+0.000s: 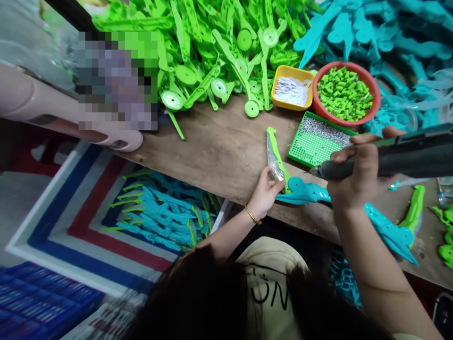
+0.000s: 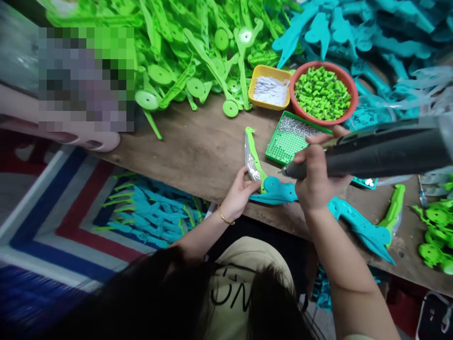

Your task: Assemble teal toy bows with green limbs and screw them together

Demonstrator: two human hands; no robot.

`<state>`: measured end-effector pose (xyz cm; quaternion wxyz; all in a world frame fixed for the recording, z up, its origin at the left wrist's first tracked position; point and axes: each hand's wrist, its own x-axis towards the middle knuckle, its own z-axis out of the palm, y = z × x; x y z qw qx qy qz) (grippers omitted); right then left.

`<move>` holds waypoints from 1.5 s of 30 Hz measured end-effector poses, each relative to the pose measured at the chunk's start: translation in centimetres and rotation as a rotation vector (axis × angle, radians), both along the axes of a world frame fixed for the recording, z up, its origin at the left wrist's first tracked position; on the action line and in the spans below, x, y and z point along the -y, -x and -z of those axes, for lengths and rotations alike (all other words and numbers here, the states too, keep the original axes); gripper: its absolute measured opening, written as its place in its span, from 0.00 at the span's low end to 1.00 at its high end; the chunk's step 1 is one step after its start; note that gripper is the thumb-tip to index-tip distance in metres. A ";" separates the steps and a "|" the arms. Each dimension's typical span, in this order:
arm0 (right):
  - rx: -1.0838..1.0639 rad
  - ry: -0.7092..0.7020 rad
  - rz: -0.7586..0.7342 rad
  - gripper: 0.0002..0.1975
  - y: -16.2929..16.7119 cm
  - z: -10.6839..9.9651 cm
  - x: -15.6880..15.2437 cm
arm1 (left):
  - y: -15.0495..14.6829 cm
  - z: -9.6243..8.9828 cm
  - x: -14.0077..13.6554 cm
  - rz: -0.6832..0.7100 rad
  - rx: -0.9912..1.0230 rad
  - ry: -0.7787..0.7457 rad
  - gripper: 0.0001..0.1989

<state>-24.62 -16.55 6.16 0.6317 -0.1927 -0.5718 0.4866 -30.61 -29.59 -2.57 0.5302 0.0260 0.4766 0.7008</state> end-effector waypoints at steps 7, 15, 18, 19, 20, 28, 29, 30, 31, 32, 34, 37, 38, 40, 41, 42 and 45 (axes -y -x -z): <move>0.108 -0.005 -0.277 0.20 -2.1 0.9 4.8 | -0.1 0.3 0.1 0.012 -0.006 -0.059 0.43; 0.230 -0.049 -0.321 0.23 -1.8 4.4 4.5 | -0.1 -0.2 0.1 -0.003 0.045 -0.046 0.40; 0.231 -0.075 -0.352 0.24 -1.6 4.0 4.9 | -0.1 -0.5 0.1 -0.013 0.057 -0.042 0.40; 0.228 -0.068 -0.347 0.24 -1.5 3.5 4.7 | -0.2 -0.6 0.1 -0.019 0.061 -0.038 0.40; 0.222 -0.053 -0.323 0.23 -1.4 2.9 4.4 | -0.3 -0.6 0.1 -0.027 0.064 -0.029 0.39; 0.058 -0.019 0.217 0.15 1.2 2.4 -3.4 | 0.1 -0.4 0.2 0.022 -0.080 0.111 0.25; 0.080 -0.006 0.213 0.15 1.4 3.2 -4.0 | 0.7 -0.5 0.4 0.100 -0.125 0.133 0.25; 0.107 0.006 0.203 0.16 1.5 3.9 -4.4 | 1.3 -0.7 0.7 0.185 -0.168 0.163 0.24; 0.132 0.012 0.198 0.16 1.6 4.5 -4.5 | 1.9 -0.9 1.0 0.264 -0.210 0.201 0.23; 0.153 0.016 0.197 0.17 1.6 5.0 -4.5 | 2.5 -1.1 1.4 0.329 -0.244 0.240 0.22; 0.188 0.029 0.206 0.18 1.6 5.4 -4.3 | 3.3 -1.5 2.2 0.419 -0.286 0.292 0.18; 0.194 0.069 0.211 0.18 1.5 5.2 -3.8 | 3.4 -1.6 3.1 0.507 -0.290 0.286 0.15; 0.187 0.083 0.204 0.18 1.6 5.1 -3.7 | 3.3 -1.5 3.3 0.523 -0.279 0.275 0.15; 0.165 0.099 0.192 0.18 1.7 5.1 -3.6 | 3.0 -1.3 3.5 0.522 -0.256 0.256 0.16; 0.157 0.103 0.185 0.19 1.7 5.0 -3.7 | 2.9 -1.3 3.5 0.513 -0.248 0.250 0.17; 0.153 0.103 0.178 0.18 1.7 5.0 -3.8 | 2.8 -1.2 3.6 0.503 -0.239 0.243 0.17; 0.111 0.068 0.164 0.15 1.5 3.9 -3.9 | 2.6 -1.1 3.7 0.479 -0.204 0.215 0.17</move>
